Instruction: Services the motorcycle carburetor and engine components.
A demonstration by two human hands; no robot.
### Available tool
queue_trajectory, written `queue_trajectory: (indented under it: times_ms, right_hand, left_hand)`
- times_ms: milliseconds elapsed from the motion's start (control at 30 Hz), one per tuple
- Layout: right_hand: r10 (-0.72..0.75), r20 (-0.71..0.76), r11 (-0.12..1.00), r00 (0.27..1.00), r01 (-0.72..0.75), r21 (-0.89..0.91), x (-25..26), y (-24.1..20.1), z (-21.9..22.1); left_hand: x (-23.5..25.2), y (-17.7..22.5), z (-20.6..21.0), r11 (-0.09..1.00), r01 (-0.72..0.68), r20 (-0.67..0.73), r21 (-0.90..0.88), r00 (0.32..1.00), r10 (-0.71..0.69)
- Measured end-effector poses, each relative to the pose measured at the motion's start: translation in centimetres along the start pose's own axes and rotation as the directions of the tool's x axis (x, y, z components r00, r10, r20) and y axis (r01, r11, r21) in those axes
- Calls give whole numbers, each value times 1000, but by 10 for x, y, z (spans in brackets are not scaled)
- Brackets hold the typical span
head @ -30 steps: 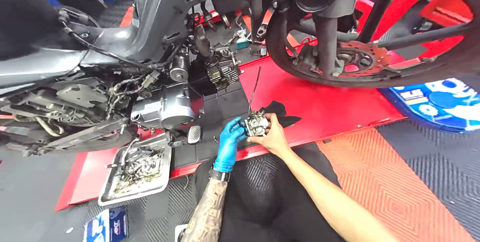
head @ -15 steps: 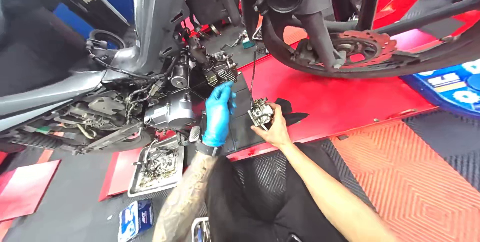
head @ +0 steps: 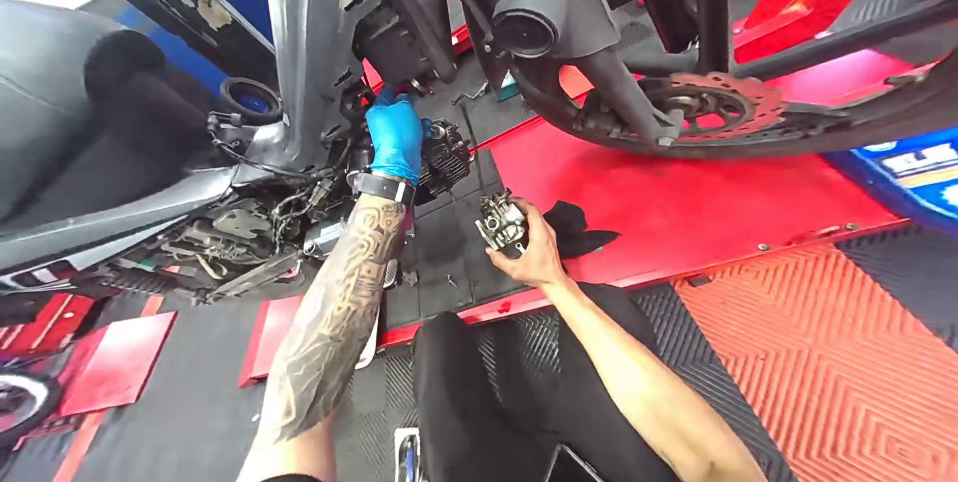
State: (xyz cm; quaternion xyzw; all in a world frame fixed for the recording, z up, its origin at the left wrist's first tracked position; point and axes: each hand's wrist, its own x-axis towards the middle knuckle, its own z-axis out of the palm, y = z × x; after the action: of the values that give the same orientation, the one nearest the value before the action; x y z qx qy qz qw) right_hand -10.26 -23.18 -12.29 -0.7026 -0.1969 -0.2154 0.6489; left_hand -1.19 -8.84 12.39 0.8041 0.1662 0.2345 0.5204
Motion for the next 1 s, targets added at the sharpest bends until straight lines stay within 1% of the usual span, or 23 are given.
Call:
queue_trajectory:
  times_ms: [100,167,233,400,533,633,733,833,900,1000]
  right_hand:
    - [-18,18,998,1000,19,-62,27,-34,-13]
    - [26,84,986,996,-12,-165,49,-54,-22]
    - [87,176,960,981,-36,-277,74,-68,-27]
    - [70,254,899,965,50,-436,128,-94,-14]
    - [73,356,845,932,131,-518,160,-107,9]
    - [52,350,834,935,152,-530,175,-111,26]
    - [62,311,823,948,128,-554,182,-115,29]
    - [27,262,804,965,135,-579,178,-116,30]
    - [0,243,810,970,143,-569,178,-112,35]
    - [-62,223,867,973,163,-470,179,-91,45]
  left_hand:
    - [9,4,6,997,-4,-23,83,1000,6]
    - [15,8,5,992,14,-11,125,1000,-12]
    - [16,12,7,989,-9,-10,150,1000,10]
    - [22,12,0,962,-44,34,270,999,36]
    - [27,17,-8,907,-122,127,403,989,76]
    - [30,18,-12,890,-165,175,425,980,98]
    - [32,21,-11,886,-167,188,432,978,93]
    - [32,21,-10,846,-210,193,491,973,130]
    - [37,18,-9,807,-229,174,545,972,158]
    - [38,17,-3,740,-171,79,650,984,158]
